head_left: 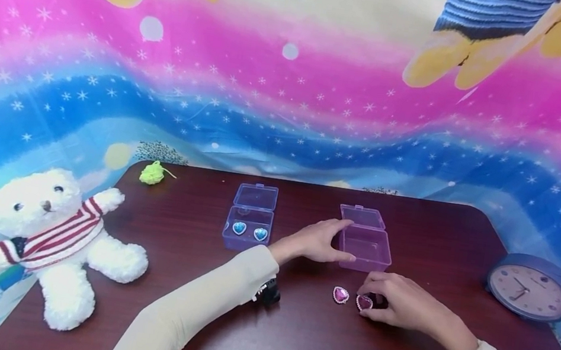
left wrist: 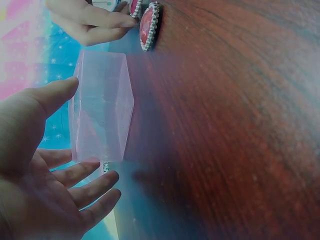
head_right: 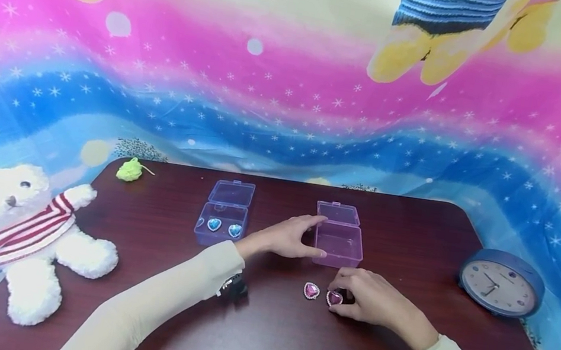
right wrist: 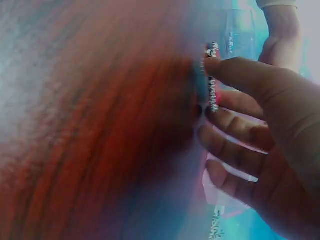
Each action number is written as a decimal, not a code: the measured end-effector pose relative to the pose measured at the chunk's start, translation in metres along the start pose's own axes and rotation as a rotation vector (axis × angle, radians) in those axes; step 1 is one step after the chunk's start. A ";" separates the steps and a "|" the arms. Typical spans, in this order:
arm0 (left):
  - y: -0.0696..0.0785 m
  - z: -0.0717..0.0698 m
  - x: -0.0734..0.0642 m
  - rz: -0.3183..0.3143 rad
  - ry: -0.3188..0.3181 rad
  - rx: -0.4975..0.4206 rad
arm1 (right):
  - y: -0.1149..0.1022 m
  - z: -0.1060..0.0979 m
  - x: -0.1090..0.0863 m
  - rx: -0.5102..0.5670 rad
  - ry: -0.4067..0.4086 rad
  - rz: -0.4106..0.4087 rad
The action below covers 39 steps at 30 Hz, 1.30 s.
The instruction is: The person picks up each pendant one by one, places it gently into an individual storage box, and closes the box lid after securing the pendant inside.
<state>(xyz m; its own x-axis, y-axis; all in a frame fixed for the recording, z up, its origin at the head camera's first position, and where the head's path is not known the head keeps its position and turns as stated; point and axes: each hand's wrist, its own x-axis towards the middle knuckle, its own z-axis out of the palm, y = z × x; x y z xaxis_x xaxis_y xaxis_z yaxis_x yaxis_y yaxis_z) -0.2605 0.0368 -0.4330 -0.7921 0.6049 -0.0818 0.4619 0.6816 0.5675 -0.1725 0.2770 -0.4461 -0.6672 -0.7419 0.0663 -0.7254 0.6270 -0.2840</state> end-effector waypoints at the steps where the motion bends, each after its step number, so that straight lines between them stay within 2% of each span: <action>1: 0.000 0.000 0.000 -0.001 -0.001 0.000 | 0.000 -0.001 0.000 -0.002 0.004 -0.005; 7: 0.001 -0.001 0.000 0.000 -0.002 0.014 | 0.000 -0.011 0.000 -0.032 0.013 0.019; 17: -0.001 0.000 0.000 0.009 0.002 0.006 | 0.012 -0.032 0.003 -0.134 0.144 0.006; 27: -0.002 -0.002 0.000 0.012 0.001 -0.001 | 0.030 -0.050 0.009 -0.109 0.168 0.094; 39: -0.001 -0.001 0.000 0.007 -0.012 0.004 | 0.052 -0.052 0.019 -0.072 0.172 0.146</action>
<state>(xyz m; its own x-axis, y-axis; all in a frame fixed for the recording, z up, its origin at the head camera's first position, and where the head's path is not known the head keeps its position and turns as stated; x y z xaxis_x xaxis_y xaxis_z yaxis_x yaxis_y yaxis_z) -0.2609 0.0358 -0.4329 -0.7836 0.6150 -0.0878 0.4692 0.6785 0.5652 -0.2320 0.3076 -0.4103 -0.7805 -0.5943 0.1938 -0.6251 0.7448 -0.2336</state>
